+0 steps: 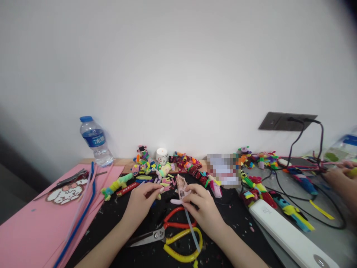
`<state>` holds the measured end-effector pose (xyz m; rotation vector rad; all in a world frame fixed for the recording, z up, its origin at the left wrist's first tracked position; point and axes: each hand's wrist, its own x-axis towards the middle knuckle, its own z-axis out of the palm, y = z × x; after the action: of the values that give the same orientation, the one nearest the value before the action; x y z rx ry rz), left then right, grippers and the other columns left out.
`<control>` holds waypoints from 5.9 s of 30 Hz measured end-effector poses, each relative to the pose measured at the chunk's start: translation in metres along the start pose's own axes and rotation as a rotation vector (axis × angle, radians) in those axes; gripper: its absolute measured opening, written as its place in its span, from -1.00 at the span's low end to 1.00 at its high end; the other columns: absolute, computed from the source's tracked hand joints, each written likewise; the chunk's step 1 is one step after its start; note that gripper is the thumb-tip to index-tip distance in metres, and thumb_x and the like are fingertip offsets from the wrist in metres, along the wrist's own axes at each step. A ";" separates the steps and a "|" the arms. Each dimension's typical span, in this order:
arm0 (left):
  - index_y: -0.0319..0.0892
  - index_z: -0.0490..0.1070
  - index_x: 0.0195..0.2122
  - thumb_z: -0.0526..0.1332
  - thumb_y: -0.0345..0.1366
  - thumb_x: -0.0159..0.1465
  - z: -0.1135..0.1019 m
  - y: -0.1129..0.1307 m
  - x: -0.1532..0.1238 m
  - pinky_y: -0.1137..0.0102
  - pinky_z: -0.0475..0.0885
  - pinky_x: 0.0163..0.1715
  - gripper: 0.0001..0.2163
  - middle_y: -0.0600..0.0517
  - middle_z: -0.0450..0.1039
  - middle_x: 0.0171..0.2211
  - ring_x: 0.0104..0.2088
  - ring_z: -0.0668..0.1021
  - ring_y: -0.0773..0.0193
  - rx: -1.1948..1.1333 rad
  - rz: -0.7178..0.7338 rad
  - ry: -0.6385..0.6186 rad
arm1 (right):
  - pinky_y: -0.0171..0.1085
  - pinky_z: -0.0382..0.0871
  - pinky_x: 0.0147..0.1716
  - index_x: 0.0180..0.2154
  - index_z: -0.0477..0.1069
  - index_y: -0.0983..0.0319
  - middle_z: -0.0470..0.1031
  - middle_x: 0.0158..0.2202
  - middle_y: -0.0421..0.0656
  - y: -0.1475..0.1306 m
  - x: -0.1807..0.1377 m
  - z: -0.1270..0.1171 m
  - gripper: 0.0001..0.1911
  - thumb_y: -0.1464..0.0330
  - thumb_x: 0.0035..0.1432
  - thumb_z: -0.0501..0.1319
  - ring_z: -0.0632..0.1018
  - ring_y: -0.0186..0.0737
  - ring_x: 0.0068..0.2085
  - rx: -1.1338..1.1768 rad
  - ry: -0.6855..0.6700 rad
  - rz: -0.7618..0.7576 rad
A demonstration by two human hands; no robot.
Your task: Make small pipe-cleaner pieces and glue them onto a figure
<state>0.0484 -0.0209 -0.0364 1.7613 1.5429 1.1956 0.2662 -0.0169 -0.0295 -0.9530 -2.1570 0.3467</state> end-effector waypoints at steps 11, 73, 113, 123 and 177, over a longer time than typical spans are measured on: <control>-0.10 0.42 -0.06 0.01 -0.31 0.28 -0.006 0.001 -0.001 0.29 0.39 -0.08 -0.72 0.00 0.50 -0.10 -0.11 0.52 0.18 0.310 0.216 -0.116 | -0.03 0.19 -0.01 -0.18 0.45 0.10 0.29 0.08 -0.18 -0.015 -0.001 0.010 -0.78 0.47 0.18 0.12 0.26 -0.02 0.04 -0.264 -0.238 -0.223; -0.14 0.41 -0.12 0.04 -0.33 0.25 -0.011 0.020 -0.007 0.45 0.36 -0.32 -0.76 0.08 0.51 -0.48 -0.45 0.51 0.29 0.078 0.151 -0.295 | -0.04 0.18 0.03 -0.20 0.42 0.15 0.29 0.02 -0.12 -0.019 -0.003 0.012 -0.79 0.49 0.12 0.15 0.24 -0.05 0.05 -0.130 -0.170 -0.061; -0.08 0.43 -0.32 0.13 -0.47 0.20 -0.022 0.013 -0.003 0.51 0.24 -0.36 -0.85 0.11 0.28 -0.35 -0.34 0.41 0.36 0.455 0.304 -0.502 | 0.06 0.10 0.04 -0.16 0.44 0.03 0.21 0.12 -0.17 -0.027 -0.003 0.009 -0.77 0.38 0.10 0.20 0.18 0.04 0.10 -0.235 -0.284 -0.106; -0.11 0.42 -0.35 0.14 -0.41 0.20 -0.020 0.013 -0.004 0.48 0.26 -0.36 -0.91 0.09 0.32 -0.34 -0.34 0.43 0.34 0.453 0.299 -0.493 | -0.03 0.17 -0.01 -0.24 0.45 0.15 0.28 0.04 -0.10 -0.019 -0.003 0.010 -0.80 0.48 0.14 0.11 0.26 -0.05 0.06 -0.125 -0.132 -0.035; -0.19 0.32 -0.49 0.02 -0.38 0.30 -0.010 0.021 -0.014 0.49 0.20 -0.50 -0.78 0.07 0.30 -0.46 -0.47 0.37 0.38 0.541 0.572 -0.362 | -0.10 0.32 -0.11 -0.27 0.46 0.17 0.36 -0.04 -0.07 -0.014 -0.001 0.007 -0.89 0.40 0.11 0.20 0.37 -0.09 -0.04 -0.031 -0.009 -0.143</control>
<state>0.0513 -0.0403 -0.0185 2.7280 1.2475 0.6356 0.2544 -0.0265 -0.0275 -0.8092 -2.2302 0.2495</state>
